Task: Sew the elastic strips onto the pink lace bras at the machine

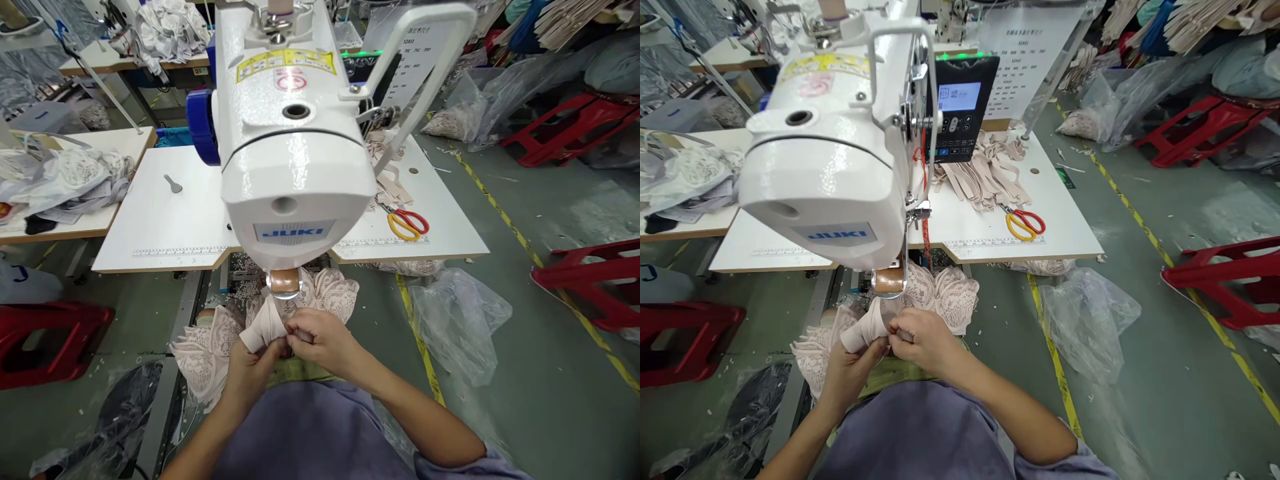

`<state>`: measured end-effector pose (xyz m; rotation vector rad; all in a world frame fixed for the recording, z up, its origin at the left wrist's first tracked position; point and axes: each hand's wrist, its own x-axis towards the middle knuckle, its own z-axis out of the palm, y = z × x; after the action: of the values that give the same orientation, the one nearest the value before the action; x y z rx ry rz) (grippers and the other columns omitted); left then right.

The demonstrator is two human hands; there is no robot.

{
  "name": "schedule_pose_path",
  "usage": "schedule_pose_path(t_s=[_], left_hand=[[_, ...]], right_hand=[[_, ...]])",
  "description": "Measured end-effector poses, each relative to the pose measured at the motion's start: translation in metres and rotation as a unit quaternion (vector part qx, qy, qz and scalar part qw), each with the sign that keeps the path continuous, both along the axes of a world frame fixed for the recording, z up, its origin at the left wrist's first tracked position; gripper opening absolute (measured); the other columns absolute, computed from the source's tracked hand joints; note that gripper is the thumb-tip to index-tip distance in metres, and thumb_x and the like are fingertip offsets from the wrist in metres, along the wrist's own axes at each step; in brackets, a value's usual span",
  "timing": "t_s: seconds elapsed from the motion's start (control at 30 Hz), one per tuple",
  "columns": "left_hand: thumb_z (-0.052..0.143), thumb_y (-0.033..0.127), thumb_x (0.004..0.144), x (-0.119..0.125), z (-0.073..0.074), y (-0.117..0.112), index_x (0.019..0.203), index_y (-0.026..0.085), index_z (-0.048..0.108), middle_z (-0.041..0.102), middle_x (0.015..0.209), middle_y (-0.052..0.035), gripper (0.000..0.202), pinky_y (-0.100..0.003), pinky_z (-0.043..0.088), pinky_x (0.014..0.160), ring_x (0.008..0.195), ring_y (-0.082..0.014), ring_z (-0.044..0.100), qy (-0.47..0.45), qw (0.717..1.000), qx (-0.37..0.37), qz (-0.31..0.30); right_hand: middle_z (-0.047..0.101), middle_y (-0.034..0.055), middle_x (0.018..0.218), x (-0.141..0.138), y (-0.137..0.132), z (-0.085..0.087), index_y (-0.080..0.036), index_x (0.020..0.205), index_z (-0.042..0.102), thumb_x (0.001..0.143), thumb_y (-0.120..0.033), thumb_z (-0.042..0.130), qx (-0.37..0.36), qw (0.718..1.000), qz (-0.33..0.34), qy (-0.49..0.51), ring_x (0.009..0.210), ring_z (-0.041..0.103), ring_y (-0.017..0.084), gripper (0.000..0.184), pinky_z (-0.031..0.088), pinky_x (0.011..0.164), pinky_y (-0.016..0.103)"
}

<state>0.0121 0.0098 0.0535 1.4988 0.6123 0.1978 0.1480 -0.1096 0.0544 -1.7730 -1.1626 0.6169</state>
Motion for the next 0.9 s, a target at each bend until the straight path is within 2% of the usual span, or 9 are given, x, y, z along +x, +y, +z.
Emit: schedule_pose_path(t_s=[0.1, 0.17, 0.37, 0.43, 0.5, 0.57, 0.63, 0.8, 0.9], left_hand=[[0.067, 0.033, 0.086, 0.003, 0.003, 0.002, 0.109, 0.014, 0.072, 0.076, 0.095, -0.0082, 0.031, -0.033, 0.057, 0.081, 0.094, -0.0251, 0.07, 0.004, 1.0, 0.004, -0.005], [0.068, 0.034, 0.085, 0.003, 0.004, 0.002, 0.113, 0.015, 0.072, 0.075, 0.103, -0.0089, 0.034, -0.034, 0.057, 0.083, 0.1, -0.0269, 0.069, 0.008, 1.0, 0.028, 0.009], [0.063, 0.036, 0.087, 0.005, 0.008, 0.008, 0.104, 0.014, 0.072, 0.075, 0.097, -0.0094, 0.029, -0.031, 0.056, 0.077, 0.093, -0.0263, 0.07, 0.036, 0.989, 0.141, -0.016], [0.058, 0.037, 0.09, 0.008, 0.012, 0.013, 0.108, 0.014, 0.07, 0.074, 0.097, -0.0095, 0.032, -0.033, 0.055, 0.081, 0.094, -0.0261, 0.069, 0.035, 0.987, 0.153, -0.039], [0.054, 0.038, 0.093, 0.011, 0.017, 0.018, 0.108, 0.014, 0.069, 0.074, 0.088, -0.0079, 0.033, -0.035, 0.054, 0.084, 0.092, -0.0256, 0.068, 0.039, 0.985, 0.152, -0.073], [0.051, 0.039, 0.094, 0.015, 0.021, 0.022, 0.101, 0.014, 0.07, 0.071, 0.076, -0.0054, 0.032, -0.038, 0.051, 0.09, 0.09, -0.0253, 0.067, 0.039, 0.981, 0.159, -0.102], [0.05, 0.039, 0.094, 0.016, 0.024, 0.024, 0.1, 0.014, 0.07, 0.071, 0.074, -0.0048, 0.032, -0.038, 0.05, 0.091, 0.089, -0.0247, 0.066, 0.03, 0.979, 0.161, -0.119], [0.05, 0.035, 0.094, 0.016, 0.028, 0.021, 0.118, 0.016, 0.066, 0.071, 0.106, -0.0104, 0.034, -0.033, 0.051, 0.088, 0.096, -0.024, 0.065, 0.019, 0.982, 0.134, -0.133], [0.05, 0.033, 0.095, 0.014, 0.028, 0.018, 0.12, 0.017, 0.065, 0.07, 0.108, -0.0102, 0.034, -0.032, 0.051, 0.086, 0.097, -0.0238, 0.065, 0.019, 0.983, 0.112, -0.142]], right_hand=[[0.054, -0.0025, 0.067, -0.002, 0.001, -0.002, -0.018, 0.072, 0.062, 0.078, -0.012, 0.06, 0.001, 1.0, -0.022, -0.002, 0.065, 0.052, 0.012, 0.009, 0.034, 0.06, 0.023], [0.057, -0.0021, 0.068, -0.004, 0.002, -0.002, -0.018, 0.072, 0.063, 0.076, -0.011, 0.06, -0.002, 0.999, -0.033, 0.012, 0.065, 0.054, 0.012, 0.009, 0.035, 0.06, 0.023], [0.066, 0.0003, 0.077, -0.002, 0.002, -0.004, -0.019, 0.078, 0.069, 0.079, -0.014, 0.062, -0.012, 0.996, -0.045, 0.081, 0.073, 0.06, 0.014, 0.008, 0.042, 0.067, 0.024], [0.069, 0.0013, 0.084, 0.001, 0.0, -0.005, -0.021, 0.084, 0.071, 0.082, -0.018, 0.061, -0.027, 0.991, -0.05, 0.124, 0.077, 0.061, 0.015, 0.01, 0.043, 0.069, 0.025], [0.069, 0.0011, 0.087, 0.005, -0.004, -0.005, -0.022, 0.088, 0.07, 0.085, -0.021, 0.058, -0.041, 0.986, -0.063, 0.146, 0.074, 0.06, 0.014, 0.013, 0.042, 0.067, 0.025], [0.067, -0.001, 0.083, 0.007, -0.007, -0.003, -0.022, 0.093, 0.066, 0.087, -0.023, 0.056, -0.056, 0.985, -0.077, 0.141, 0.063, 0.053, 0.011, 0.012, 0.038, 0.06, 0.024], [0.062, -0.0042, 0.078, 0.007, -0.011, -0.001, -0.022, 0.097, 0.058, 0.087, -0.023, 0.056, -0.067, 0.986, -0.082, 0.129, 0.054, 0.042, 0.009, 0.01, 0.033, 0.055, 0.023], [0.044, -0.0093, 0.061, 0.003, -0.013, 0.003, -0.022, 0.088, 0.047, 0.084, -0.018, 0.055, -0.084, 0.991, -0.053, 0.095, 0.05, 0.037, 0.009, 0.01, 0.027, 0.052, 0.022], [0.041, -0.0095, 0.059, 0.002, -0.013, 0.005, -0.023, 0.087, 0.046, 0.084, -0.015, 0.052, -0.08, 0.995, -0.023, 0.062, 0.051, 0.038, 0.01, 0.01, 0.025, 0.053, 0.023]])
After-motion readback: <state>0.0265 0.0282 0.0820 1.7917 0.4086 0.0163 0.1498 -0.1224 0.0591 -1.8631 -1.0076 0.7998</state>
